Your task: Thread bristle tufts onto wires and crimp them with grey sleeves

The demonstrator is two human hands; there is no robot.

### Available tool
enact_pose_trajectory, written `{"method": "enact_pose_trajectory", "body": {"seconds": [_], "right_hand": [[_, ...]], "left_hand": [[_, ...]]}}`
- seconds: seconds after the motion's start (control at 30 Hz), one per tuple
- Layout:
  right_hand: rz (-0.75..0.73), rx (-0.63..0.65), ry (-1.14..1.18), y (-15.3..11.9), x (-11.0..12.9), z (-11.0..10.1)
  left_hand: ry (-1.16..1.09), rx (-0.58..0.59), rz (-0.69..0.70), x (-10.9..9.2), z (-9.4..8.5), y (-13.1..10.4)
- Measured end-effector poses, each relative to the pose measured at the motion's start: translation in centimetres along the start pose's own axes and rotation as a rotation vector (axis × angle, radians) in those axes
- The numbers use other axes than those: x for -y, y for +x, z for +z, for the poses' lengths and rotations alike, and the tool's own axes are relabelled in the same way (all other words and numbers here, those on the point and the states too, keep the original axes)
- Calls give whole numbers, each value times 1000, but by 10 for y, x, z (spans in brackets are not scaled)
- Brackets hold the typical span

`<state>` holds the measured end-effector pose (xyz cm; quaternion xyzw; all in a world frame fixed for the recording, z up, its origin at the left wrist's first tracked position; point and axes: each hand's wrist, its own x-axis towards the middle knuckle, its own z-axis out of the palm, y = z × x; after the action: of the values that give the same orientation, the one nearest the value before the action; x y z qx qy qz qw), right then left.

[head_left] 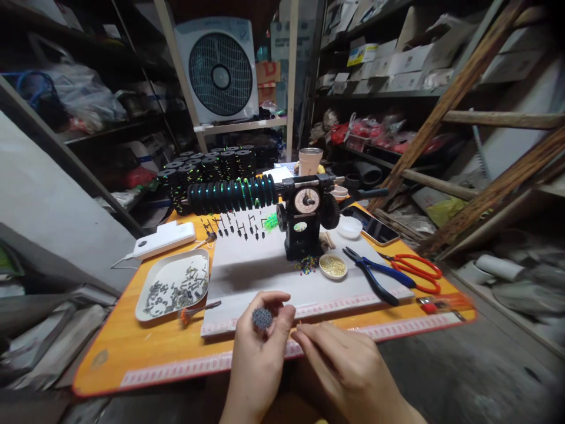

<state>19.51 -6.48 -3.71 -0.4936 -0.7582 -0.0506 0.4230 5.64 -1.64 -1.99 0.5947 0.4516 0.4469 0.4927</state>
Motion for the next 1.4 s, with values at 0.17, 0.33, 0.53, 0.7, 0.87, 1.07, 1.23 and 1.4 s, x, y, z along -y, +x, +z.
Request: {"method": "enact_pose_trajectory", "body": {"seconds": [0.17, 0.33, 0.53, 0.7, 0.87, 1.07, 1.23, 1.4], "right_hand": [[-10, 51, 1, -5, 0, 5], [-21, 96, 9, -10, 0, 9], [32, 133, -21, -15, -4, 7], [109, 118, -94, -16, -12, -13], [-253, 34, -123, 24, -9, -25], [-768, 317, 48, 84, 3, 6], [-832, 439, 85, 107, 2, 24], [-451, 441, 349, 116, -12, 29]], "left_hand": [[10, -32, -51, -4, 7, -3], [179, -3, 39, -2, 5, -6], [183, -45, 61, 4, -10, -10], [-221, -64, -113, 6, -25, -21], [-374, -45, -224, 9, -42, -32], [-308, -114, -204, 9, -63, -41], [-285, -213, -169, 12, -74, -35], [-522, -300, -89, 20, -75, -12]]}}
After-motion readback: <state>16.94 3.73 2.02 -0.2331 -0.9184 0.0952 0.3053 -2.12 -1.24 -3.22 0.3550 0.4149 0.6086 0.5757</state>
